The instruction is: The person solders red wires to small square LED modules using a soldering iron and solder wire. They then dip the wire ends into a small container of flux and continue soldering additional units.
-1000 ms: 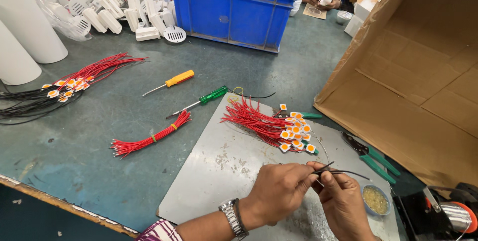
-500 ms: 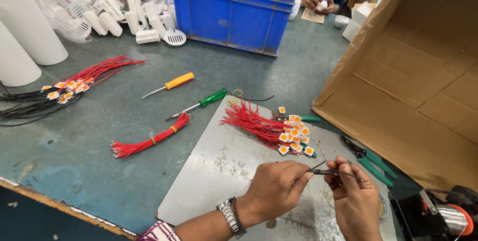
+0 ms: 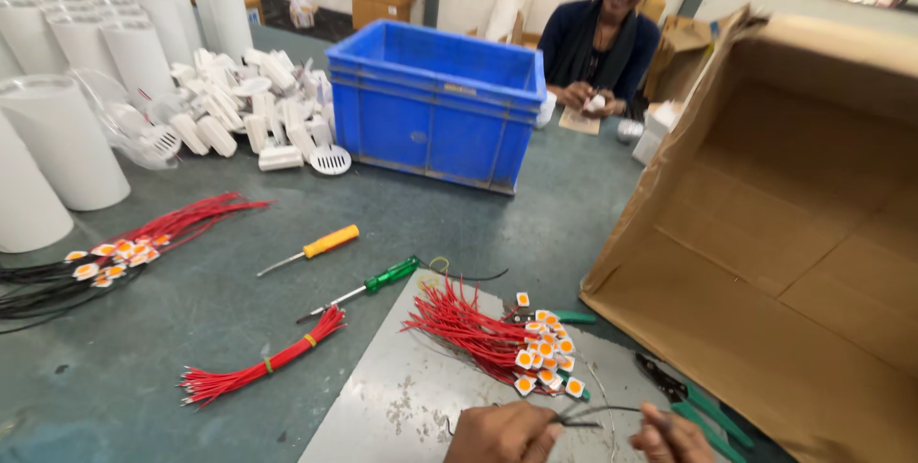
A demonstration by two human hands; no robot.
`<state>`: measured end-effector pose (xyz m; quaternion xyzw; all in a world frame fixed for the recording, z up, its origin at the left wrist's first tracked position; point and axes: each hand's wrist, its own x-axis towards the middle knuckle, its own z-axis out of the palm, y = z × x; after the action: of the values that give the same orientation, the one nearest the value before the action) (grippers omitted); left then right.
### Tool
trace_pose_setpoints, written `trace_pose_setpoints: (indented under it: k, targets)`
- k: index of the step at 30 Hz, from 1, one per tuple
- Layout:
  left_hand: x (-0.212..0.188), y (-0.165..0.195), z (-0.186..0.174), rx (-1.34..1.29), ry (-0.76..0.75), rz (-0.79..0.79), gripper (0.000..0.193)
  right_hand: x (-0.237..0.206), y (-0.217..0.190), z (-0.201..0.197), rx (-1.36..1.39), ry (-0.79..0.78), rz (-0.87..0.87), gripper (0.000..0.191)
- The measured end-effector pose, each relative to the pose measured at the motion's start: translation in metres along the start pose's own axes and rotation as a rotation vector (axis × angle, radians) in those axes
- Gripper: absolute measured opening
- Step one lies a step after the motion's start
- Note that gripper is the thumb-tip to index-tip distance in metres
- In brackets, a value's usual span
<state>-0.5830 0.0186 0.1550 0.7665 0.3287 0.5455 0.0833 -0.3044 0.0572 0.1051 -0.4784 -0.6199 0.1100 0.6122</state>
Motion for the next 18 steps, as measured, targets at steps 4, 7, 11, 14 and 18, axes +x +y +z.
trace_pose_setpoints:
  k: [4,7,11,14,18]
  targets:
    - [-0.01,-0.009,0.013,0.02,-0.112,0.048,0.016,-0.011,0.027,-0.022,0.03,-0.034,0.052,0.025]
    - [-0.011,-0.007,0.012,-0.021,-0.161,0.032,0.019,-0.029,0.012,-0.024,0.001,-0.067,0.142,0.022]
    - [-0.008,0.001,0.004,-0.098,-0.181,-0.004,0.02,-0.04,-0.03,-0.019,0.134,0.006,0.327,0.019]
    - [-0.003,0.007,-0.004,-0.095,-0.17,-0.015,0.019,-0.034,-0.05,-0.023,0.367,-0.047,0.241,0.017]
    - [0.003,0.015,-0.016,-0.052,-0.157,-0.065,0.019,-0.042,-0.05,-0.033,0.667,-0.07,0.381,0.018]
